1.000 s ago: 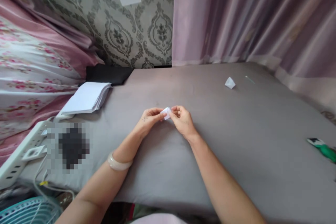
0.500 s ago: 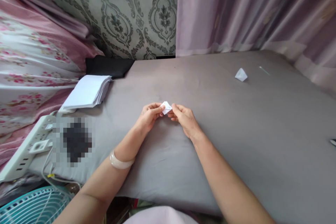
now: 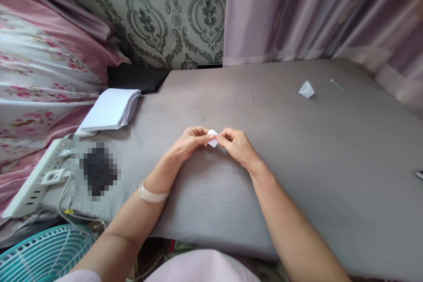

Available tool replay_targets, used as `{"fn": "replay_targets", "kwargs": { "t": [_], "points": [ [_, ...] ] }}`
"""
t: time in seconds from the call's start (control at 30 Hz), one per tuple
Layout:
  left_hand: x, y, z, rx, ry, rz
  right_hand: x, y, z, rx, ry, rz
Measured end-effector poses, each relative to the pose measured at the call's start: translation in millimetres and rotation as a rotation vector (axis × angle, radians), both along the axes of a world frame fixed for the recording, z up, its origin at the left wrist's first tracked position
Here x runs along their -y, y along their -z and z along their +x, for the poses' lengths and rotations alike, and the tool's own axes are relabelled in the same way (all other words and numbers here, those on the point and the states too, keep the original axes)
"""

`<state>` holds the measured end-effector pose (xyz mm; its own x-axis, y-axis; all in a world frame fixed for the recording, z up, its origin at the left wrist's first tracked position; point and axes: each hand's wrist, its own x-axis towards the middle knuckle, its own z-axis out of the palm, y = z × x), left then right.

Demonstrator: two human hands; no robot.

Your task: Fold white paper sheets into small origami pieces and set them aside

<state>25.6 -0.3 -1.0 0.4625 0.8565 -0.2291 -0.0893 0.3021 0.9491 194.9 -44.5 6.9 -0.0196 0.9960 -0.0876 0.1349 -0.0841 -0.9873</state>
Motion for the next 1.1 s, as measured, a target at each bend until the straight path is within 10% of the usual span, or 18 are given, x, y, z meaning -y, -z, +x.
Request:
{"fn": "replay_targets", "kwargs": {
  "t": [0.33,0.83,1.1],
  "points": [
    [2,0.0,14,0.271,-0.295,-0.069,5,4.9,-32,-0.276,0.206,-0.022],
    [6,0.6,15,0.153,-0.225,0.107,3,4.3,-24,-0.146,0.313,0.096],
    [3,-4.2,4,-0.336,-0.150,0.837,8,2.1,0,0.581,0.167,0.397]
  ]
}}
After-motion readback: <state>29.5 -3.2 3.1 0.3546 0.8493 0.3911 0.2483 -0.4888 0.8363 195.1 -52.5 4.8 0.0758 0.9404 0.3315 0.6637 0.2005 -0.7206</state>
